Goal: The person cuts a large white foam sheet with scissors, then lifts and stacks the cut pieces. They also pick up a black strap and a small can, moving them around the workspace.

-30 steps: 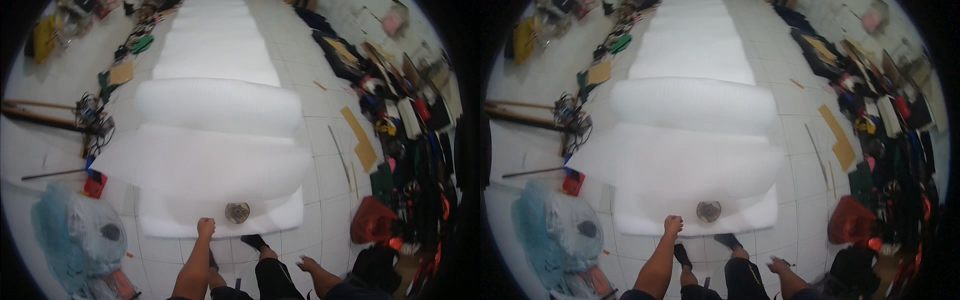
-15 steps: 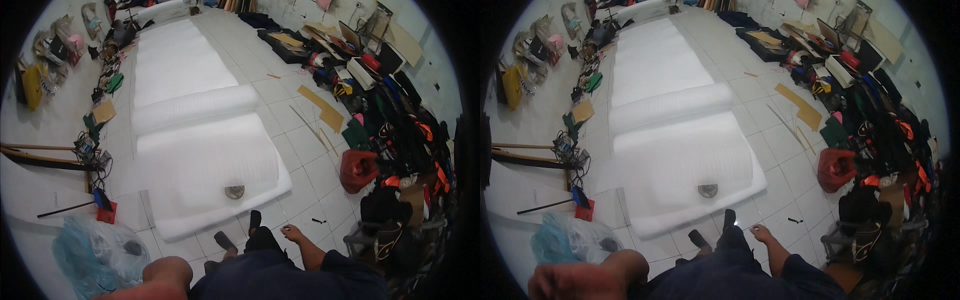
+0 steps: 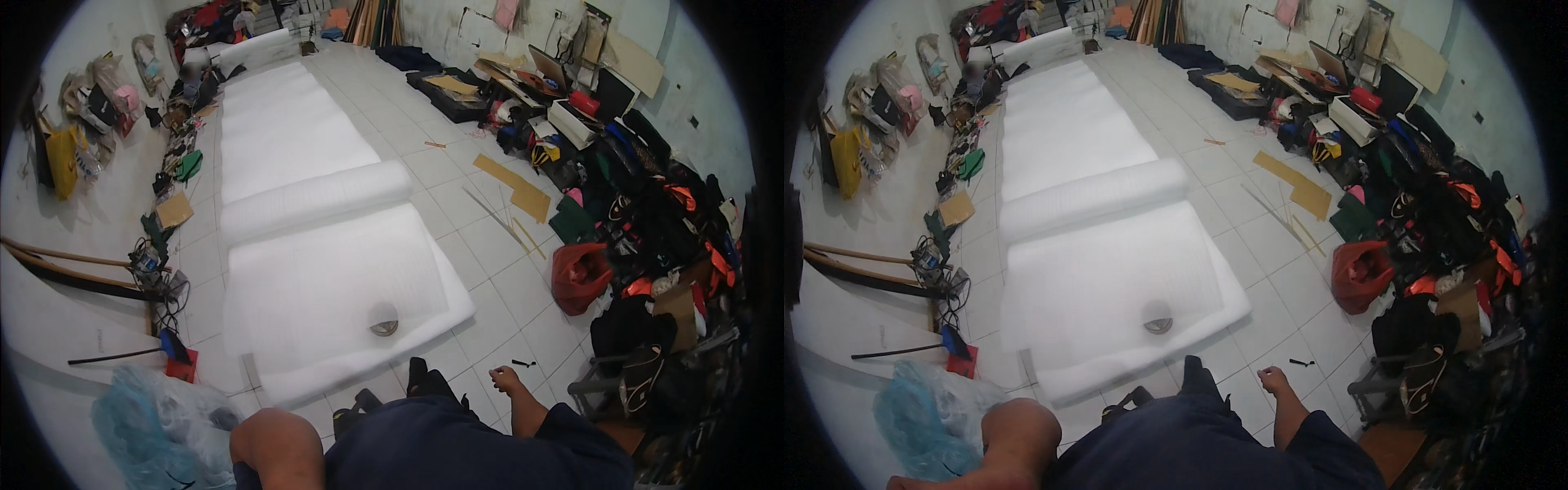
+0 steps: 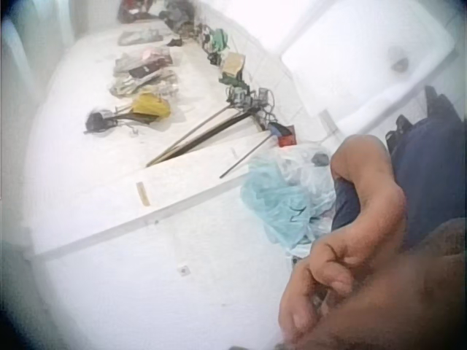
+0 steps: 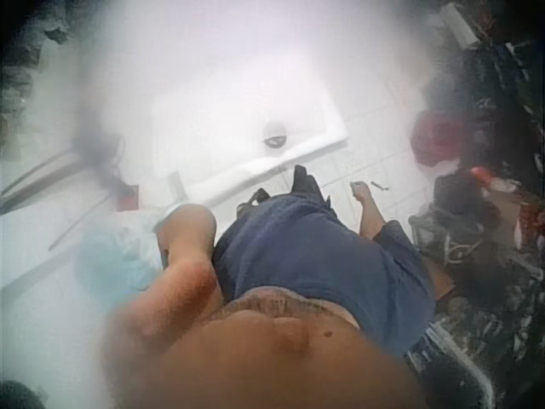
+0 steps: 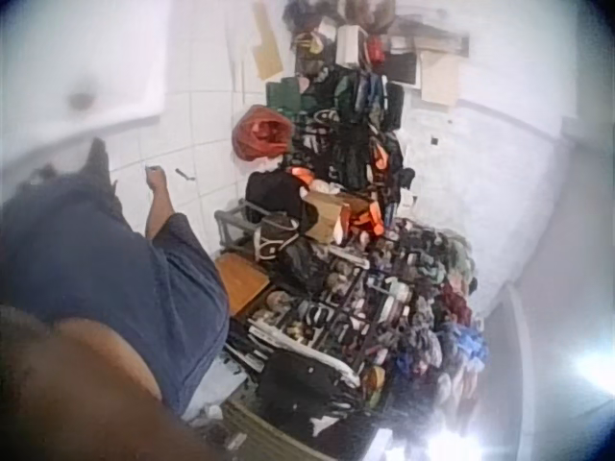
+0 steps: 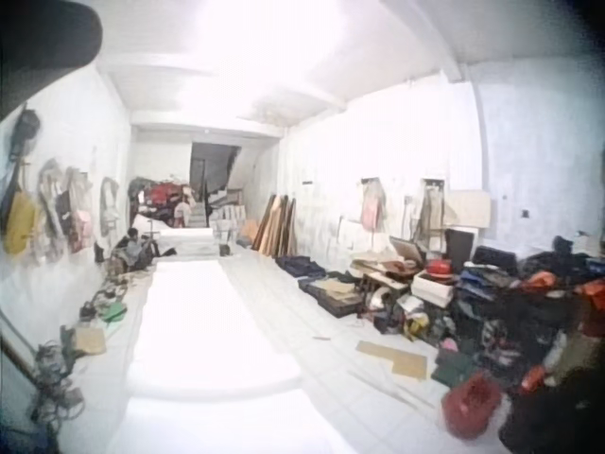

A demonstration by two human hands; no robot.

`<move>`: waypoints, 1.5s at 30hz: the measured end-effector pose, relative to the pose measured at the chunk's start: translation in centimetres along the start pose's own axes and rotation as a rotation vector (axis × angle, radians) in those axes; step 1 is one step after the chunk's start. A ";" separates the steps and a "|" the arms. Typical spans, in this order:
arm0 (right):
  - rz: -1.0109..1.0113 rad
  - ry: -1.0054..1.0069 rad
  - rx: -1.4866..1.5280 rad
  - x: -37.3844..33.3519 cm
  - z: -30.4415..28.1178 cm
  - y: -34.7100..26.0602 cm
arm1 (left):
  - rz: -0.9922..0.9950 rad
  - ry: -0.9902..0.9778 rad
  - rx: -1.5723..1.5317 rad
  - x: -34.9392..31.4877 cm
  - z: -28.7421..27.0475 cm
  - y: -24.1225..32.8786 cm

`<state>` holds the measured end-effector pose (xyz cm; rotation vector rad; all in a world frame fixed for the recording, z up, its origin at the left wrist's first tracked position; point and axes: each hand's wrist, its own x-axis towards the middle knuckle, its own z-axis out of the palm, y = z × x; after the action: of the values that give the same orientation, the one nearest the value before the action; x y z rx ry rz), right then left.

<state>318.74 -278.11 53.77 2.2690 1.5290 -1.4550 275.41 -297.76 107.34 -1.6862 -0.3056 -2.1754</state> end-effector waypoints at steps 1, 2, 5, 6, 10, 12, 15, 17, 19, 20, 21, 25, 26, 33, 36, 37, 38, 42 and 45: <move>0.046 -0.015 0.028 -1.1 -0.4 -0.1 | -0.010 0.001 -0.001 -0.3 0.0 0.0; 0.062 -0.008 0.028 -1.7 -0.9 0.3 | -0.013 0.013 -0.012 -0.5 -0.1 0.0; 0.079 -0.030 0.018 -2.8 -0.3 0.5 | -0.013 0.025 -0.015 -0.3 -0.4 0.6; 0.076 -0.052 0.013 -2.8 0.6 -0.3 | -0.002 0.021 -0.004 0.1 -0.6 1.0; 0.066 -0.060 0.016 -4.4 0.8 1.0 | -0.039 0.069 -0.047 -1.2 -1.2 0.2; 0.041 -0.056 0.007 -4.5 1.0 0.5 | -0.043 0.083 -0.053 -1.1 -1.7 0.3; 0.042 -0.043 -0.014 -4.2 0.6 -0.5 | -0.074 0.107 -0.082 -1.5 -2.3 0.2; 0.052 -0.051 -0.027 -4.6 0.5 -1.9 | -0.116 0.144 -0.119 -2.3 -2.7 0.0; -0.007 -0.058 -0.004 -3.9 1.4 -2.6 | -0.161 0.311 -0.197 -4.2 -4.3 0.4; -0.030 -0.051 0.004 -3.6 1.4 -2.9 | -0.120 0.367 -0.176 -4.5 -4.3 -0.4; -0.054 -0.042 0.011 -3.3 1.4 -3.4 | -0.028 0.302 0.019 -5.8 -3.8 -3.0; -0.210 -0.062 -0.243 -6.2 2.8 -6.2 | -1.033 -0.350 0.378 -17.2 -6.2 -10.5; -0.269 -0.126 -0.267 -7.3 4.2 -9.4 | -1.460 -0.157 0.286 -24.0 -8.9 -10.2; -0.659 -0.626 -0.771 -7.6 7.8 -14.6 | -2.022 -1.144 0.443 -47.4 -15.8 6.0; -0.650 -0.812 -0.782 -4.3 5.9 -13.4 | -2.327 -0.874 0.359 -47.3 -12.2 6.1; -0.668 -0.782 -0.781 -3.6 5.4 -13.3 | -2.286 -0.961 0.398 -47.1 -11.0 5.6; -0.684 -0.751 -0.780 -3.0 4.8 -13.0 | -2.243 -1.048 0.435 -47.1 -9.7 5.1; -0.711 -0.782 -0.728 -2.0 1.5 -16.5 | -2.113 -1.106 0.584 -49.0 -8.2 5.1; -0.616 -0.590 -0.640 2.7 -1.0 -12.8 | -2.023 -0.741 0.791 -44.9 -1.6 0.2</move>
<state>310.11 -269.18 57.95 0.9479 2.1237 -1.2731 283.75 -291.58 63.67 -1.4011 -3.5161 -1.0917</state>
